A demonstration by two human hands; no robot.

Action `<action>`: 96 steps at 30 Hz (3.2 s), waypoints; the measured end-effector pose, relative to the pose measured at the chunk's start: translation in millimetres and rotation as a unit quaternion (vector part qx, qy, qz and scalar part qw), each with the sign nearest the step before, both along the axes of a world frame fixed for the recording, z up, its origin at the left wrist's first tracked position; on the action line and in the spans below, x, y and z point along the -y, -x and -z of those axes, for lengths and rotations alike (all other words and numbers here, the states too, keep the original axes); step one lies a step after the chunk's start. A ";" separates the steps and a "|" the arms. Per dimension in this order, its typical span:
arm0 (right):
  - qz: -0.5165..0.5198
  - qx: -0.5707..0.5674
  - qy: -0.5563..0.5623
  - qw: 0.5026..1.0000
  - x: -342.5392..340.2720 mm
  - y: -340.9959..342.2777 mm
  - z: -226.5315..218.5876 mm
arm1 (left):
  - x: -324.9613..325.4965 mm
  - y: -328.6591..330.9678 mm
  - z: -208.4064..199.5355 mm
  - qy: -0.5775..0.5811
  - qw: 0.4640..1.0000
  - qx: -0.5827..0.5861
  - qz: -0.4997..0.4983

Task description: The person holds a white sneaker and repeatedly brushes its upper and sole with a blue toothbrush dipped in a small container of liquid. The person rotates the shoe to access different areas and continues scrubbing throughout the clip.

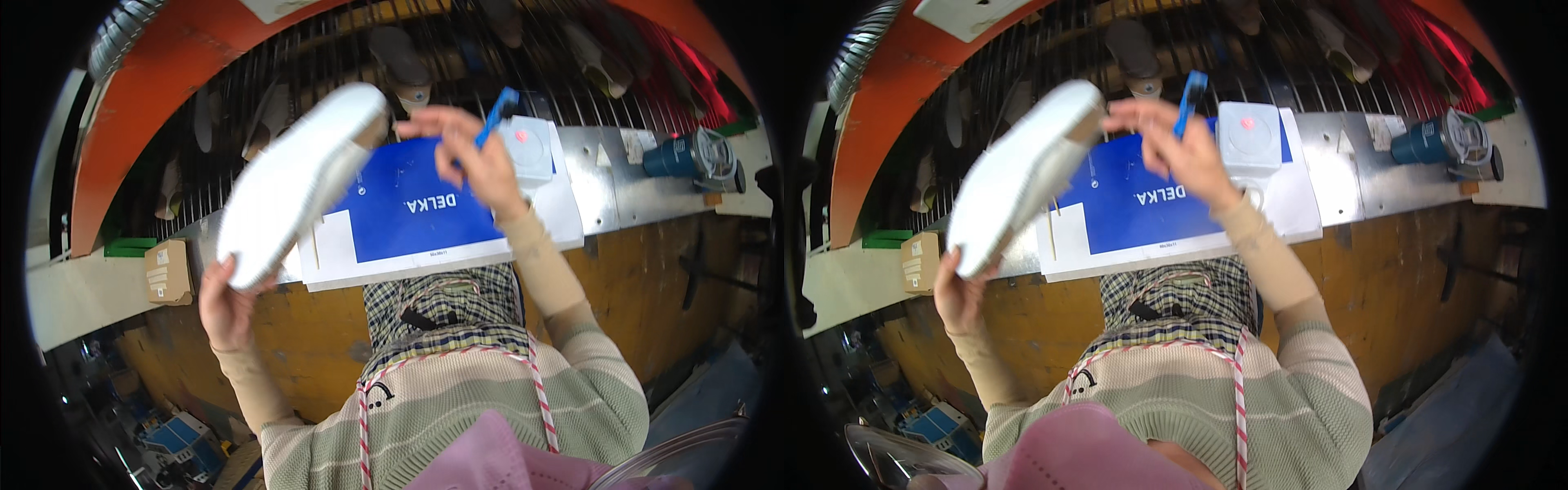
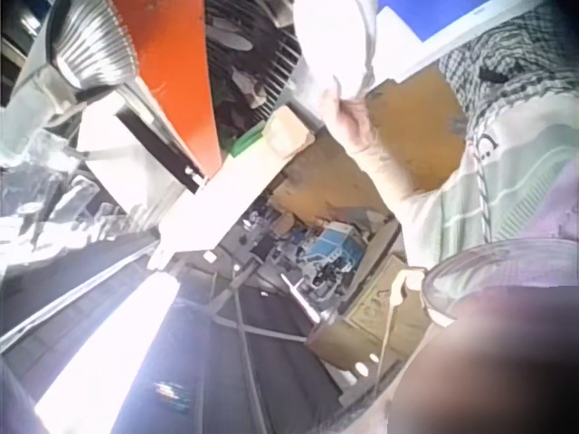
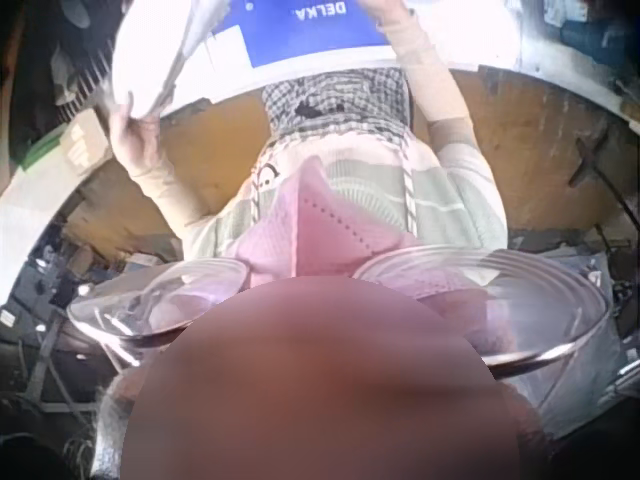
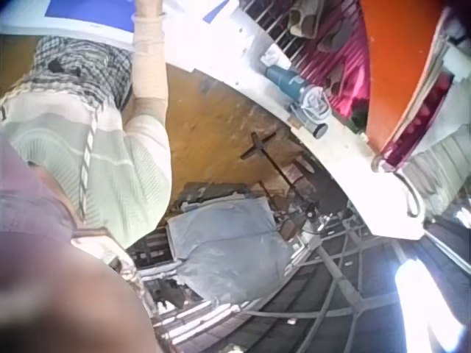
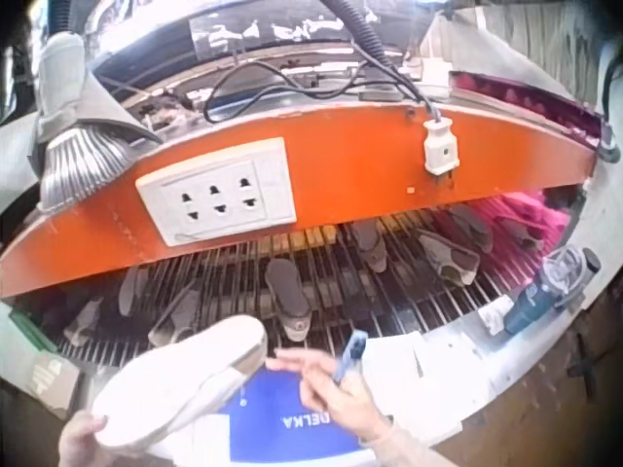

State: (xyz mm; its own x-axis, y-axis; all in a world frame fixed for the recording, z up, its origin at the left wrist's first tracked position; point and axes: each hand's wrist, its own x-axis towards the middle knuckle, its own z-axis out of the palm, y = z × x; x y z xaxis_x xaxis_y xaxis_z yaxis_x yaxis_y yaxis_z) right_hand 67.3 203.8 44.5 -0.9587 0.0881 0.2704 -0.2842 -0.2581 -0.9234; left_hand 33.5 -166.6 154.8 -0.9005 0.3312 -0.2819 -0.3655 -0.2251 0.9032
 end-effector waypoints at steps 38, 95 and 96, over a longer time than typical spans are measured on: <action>0.289 0.227 -0.556 0.746 -47.5 -176.0 23.2 | -36.7 24.5 223.7 -0.373 0.925 -0.017 0.068; 0.246 -0.184 -0.213 0.928 -10.5 -20.2 -82.4 | -148.8 18.3 74.2 0.154 0.616 -0.772 -0.041; 0.209 -0.200 -0.203 0.936 -12.8 -23.6 -82.5 | -148.3 18.6 74.7 0.155 0.614 -0.772 -0.045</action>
State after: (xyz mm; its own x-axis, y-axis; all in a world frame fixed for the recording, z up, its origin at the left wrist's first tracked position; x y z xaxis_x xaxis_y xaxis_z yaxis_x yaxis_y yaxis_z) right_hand 90.9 216.6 127.0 -0.6790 0.2451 0.6921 -0.6251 0.3014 -0.7200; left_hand 14.8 -18.3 80.2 -0.1841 0.4075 0.8945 0.9828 0.0890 0.1617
